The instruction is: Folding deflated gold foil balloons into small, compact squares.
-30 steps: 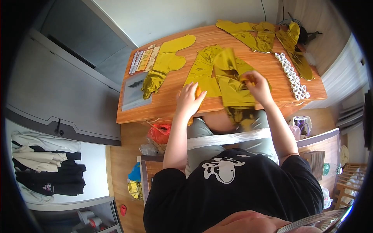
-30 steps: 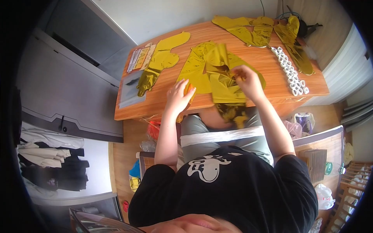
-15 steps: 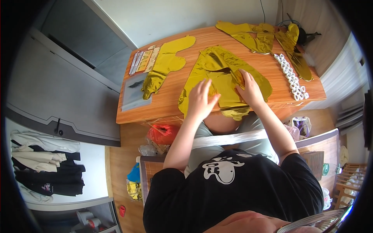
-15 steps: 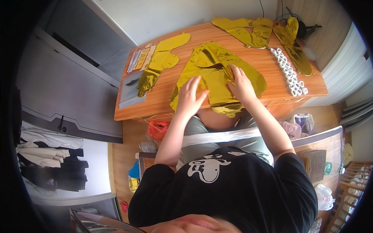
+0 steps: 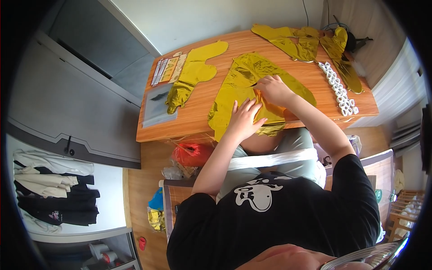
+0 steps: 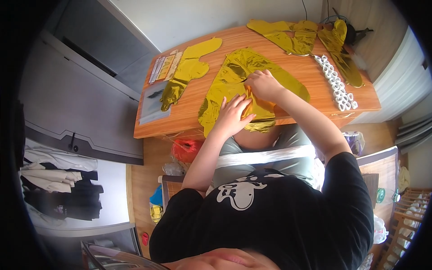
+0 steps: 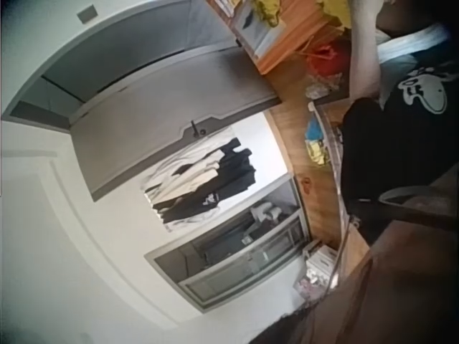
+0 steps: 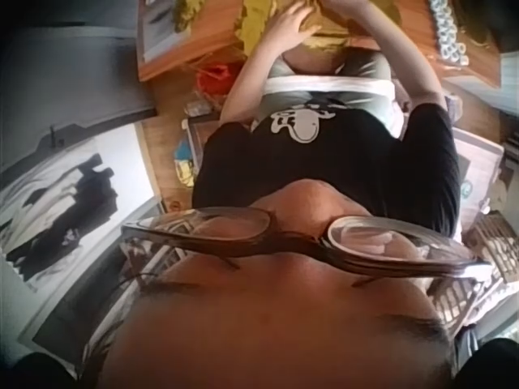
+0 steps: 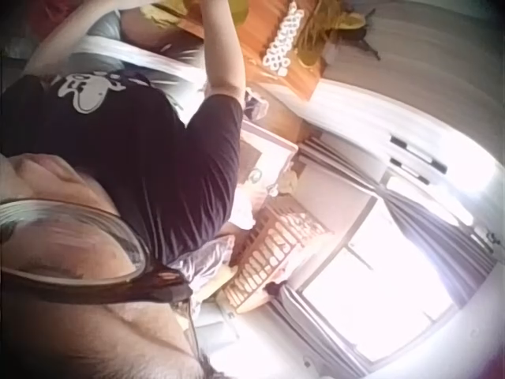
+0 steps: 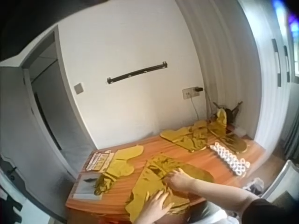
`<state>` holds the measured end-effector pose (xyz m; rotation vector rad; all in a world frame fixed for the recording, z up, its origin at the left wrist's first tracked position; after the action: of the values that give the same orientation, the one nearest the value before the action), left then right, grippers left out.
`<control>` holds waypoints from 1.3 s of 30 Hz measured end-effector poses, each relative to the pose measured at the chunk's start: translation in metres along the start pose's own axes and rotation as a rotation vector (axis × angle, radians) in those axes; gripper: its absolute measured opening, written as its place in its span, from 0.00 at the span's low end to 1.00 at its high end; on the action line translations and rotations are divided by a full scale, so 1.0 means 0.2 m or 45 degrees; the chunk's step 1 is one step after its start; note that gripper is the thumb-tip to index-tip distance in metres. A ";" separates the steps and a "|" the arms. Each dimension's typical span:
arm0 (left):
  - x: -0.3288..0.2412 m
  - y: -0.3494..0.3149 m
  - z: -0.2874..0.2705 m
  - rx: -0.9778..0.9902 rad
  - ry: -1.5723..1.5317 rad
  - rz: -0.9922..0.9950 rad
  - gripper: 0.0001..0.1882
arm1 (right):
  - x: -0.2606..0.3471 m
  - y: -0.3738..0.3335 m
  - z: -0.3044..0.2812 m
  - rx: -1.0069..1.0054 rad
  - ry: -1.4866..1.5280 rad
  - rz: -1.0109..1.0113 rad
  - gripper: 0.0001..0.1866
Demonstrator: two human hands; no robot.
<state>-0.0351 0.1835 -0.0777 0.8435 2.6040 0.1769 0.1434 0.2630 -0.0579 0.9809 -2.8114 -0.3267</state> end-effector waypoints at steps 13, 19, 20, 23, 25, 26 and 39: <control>0.08 0.03 -0.05 0.067 -0.149 -0.040 0.38 | 0.02 -0.11 -0.12 -0.069 0.060 0.298 0.25; 0.17 -0.01 -0.10 -0.089 0.171 -0.325 0.48 | 0.15 -0.28 -0.10 0.047 0.268 0.157 0.24; 0.20 -0.03 -0.11 0.033 0.149 -0.439 0.50 | 0.14 -0.28 -0.10 0.031 0.229 0.159 0.26; 0.29 -0.07 -0.11 0.119 0.195 -0.472 0.51 | 0.11 -0.25 -0.08 0.025 0.165 0.185 0.29; 0.35 -0.06 -0.13 0.170 0.182 -0.493 0.51 | 0.08 -0.20 -0.06 0.034 0.144 0.205 0.31; 0.39 -0.05 -0.14 0.180 0.177 -0.482 0.51 | 0.08 -0.17 -0.04 0.058 0.138 0.215 0.33; 0.43 -0.02 -0.18 -0.258 -0.016 -0.455 0.49 | -0.01 0.02 0.06 0.112 0.103 0.279 0.47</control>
<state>-0.1149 0.2299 -0.0742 0.3021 2.6172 0.3246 0.1401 0.2695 -0.0688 0.6749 -2.8433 -0.1346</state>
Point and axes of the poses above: each hand's wrist, its own y-axis towards the middle knuckle, its own z-axis out of the palm, x = y × z, the point moved 3 cm from there along y, towards the middle knuckle, and after that the axes turned 2 degrees about x, right-handed, at the moved point
